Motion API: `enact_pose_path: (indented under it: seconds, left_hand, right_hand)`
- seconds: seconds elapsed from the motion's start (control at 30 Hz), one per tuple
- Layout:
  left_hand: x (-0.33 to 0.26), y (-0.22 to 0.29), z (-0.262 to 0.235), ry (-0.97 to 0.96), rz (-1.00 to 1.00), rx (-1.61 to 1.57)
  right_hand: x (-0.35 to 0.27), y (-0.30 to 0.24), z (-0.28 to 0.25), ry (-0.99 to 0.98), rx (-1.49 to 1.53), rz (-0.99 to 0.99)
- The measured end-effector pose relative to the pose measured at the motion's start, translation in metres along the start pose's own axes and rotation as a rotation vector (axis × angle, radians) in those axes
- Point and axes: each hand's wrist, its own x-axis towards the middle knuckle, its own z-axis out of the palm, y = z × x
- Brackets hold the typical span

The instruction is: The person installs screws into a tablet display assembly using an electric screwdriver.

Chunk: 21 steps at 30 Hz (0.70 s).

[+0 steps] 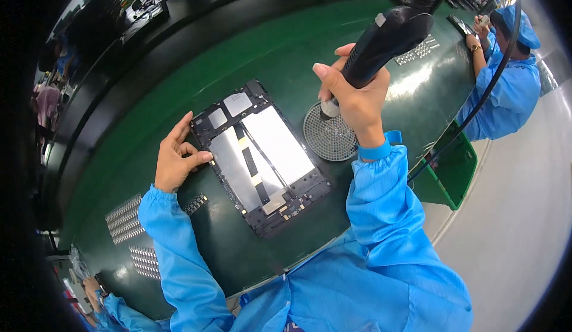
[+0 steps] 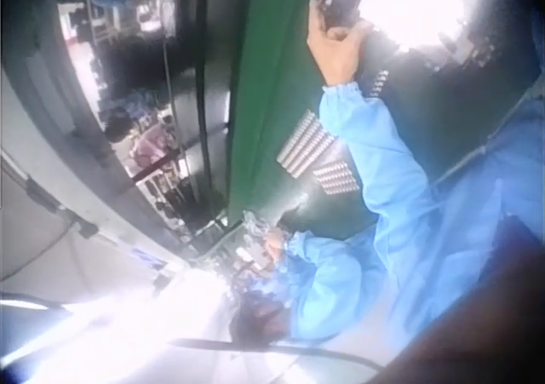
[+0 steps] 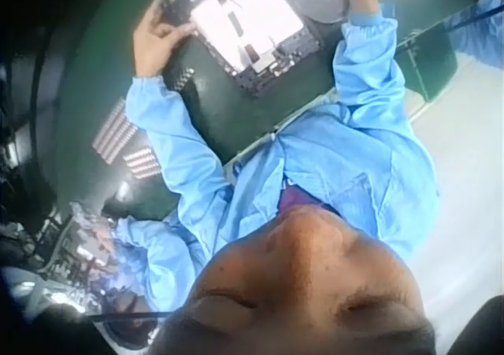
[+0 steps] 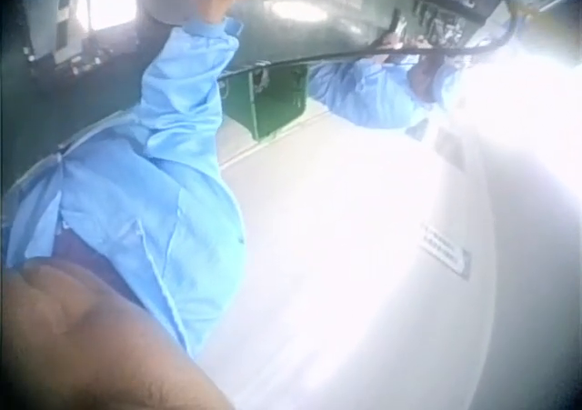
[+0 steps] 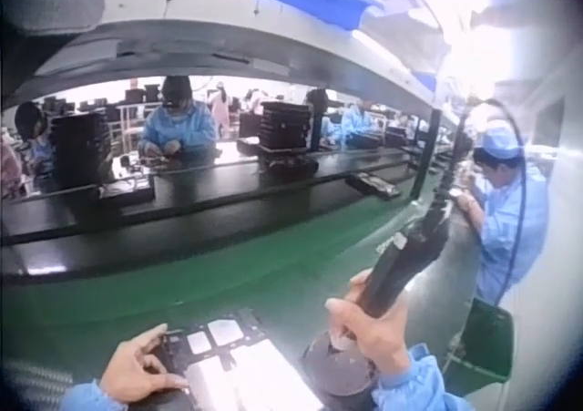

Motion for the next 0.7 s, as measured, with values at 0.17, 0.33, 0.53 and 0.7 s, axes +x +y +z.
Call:
enact_pose_path:
  seconds: [0.17,0.33,0.53,0.7]
  left_hand:
    - [-0.003,0.001,0.001,0.041,-0.02,-0.02]
    - [-0.002,0.001,0.003,0.039,-0.023,-0.013]
    - [-0.002,0.006,0.004,0.048,-0.036,-0.002]
    - [0.0,0.006,0.005,0.042,-0.03,-0.011]
  right_hand:
    - [-0.001,0.01,0.0,0.037,-0.077,0.019]
    - [0.002,0.017,0.001,0.049,-0.09,0.028]
    - [0.003,0.024,0.0,-0.012,-0.105,0.07]
    - [0.004,0.023,0.001,-0.033,-0.125,0.06]
